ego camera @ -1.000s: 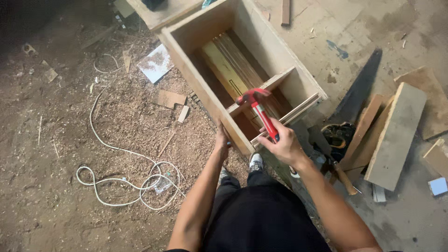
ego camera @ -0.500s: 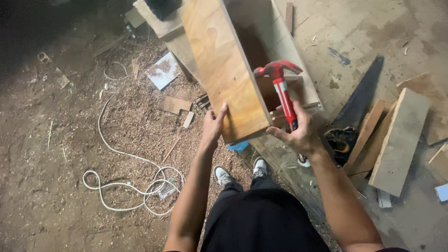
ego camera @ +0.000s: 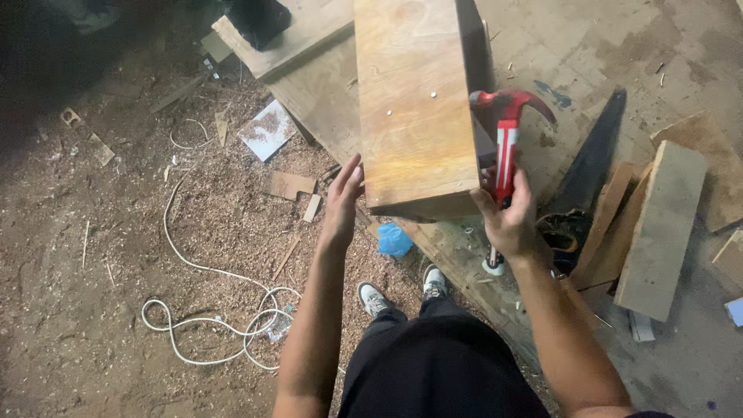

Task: The person uses a hammer and a chisel to adjust and fit wooden pieces into a partially assembled wooden box. They repeatedly tap the chisel to align the wood and then insert a wooden panel into the box structure.

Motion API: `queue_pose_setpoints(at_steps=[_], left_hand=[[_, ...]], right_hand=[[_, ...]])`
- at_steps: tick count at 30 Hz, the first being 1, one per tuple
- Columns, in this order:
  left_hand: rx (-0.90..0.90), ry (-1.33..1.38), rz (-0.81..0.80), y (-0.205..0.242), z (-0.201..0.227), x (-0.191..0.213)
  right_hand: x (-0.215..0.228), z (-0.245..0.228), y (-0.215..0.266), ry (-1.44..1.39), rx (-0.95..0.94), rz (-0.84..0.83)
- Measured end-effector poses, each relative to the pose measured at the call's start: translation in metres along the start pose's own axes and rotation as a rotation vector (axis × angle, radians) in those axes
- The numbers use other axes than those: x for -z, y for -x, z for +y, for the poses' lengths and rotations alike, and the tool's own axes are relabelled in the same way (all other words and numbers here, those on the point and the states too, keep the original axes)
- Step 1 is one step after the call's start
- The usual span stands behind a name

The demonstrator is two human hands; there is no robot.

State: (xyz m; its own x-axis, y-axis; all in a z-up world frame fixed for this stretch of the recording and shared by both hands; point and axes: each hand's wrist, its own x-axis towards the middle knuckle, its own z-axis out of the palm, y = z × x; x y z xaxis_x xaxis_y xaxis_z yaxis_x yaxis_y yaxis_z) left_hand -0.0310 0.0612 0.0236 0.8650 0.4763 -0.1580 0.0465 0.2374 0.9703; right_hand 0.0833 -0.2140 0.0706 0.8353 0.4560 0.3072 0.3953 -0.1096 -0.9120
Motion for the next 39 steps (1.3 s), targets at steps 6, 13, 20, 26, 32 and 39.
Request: queue_pose_setpoints(at_steps=[6, 13, 20, 26, 32, 39], left_hand=[[0.011, 0.234, -0.049, 0.008, -0.02, -0.008], [-0.229, 0.409, -0.165, 0.012, -0.04, -0.028], [-0.358, -0.074, -0.044, 0.028, -0.049, -0.052], [-0.285, -0.156, -0.092, 0.017, -0.07, -0.06], [-0.517, -0.257, -0.016, 0.017, -0.064, -0.065], [-0.434, -0.218, -0.068, 0.017, -0.046, -0.067]], right_hand=[[-0.002, 0.001, 0.01, 0.019, 0.013, 0.083], [0.002, -0.005, 0.012, -0.115, -0.129, 0.092], [0.002, 0.0, 0.016, -0.128, -0.142, 0.129], [0.02, 0.017, 0.018, -0.045, -0.048, 0.139], [0.023, 0.029, 0.02, -0.095, -0.124, 0.167], [0.02, 0.038, 0.029, -0.163, -0.135, 0.208]])
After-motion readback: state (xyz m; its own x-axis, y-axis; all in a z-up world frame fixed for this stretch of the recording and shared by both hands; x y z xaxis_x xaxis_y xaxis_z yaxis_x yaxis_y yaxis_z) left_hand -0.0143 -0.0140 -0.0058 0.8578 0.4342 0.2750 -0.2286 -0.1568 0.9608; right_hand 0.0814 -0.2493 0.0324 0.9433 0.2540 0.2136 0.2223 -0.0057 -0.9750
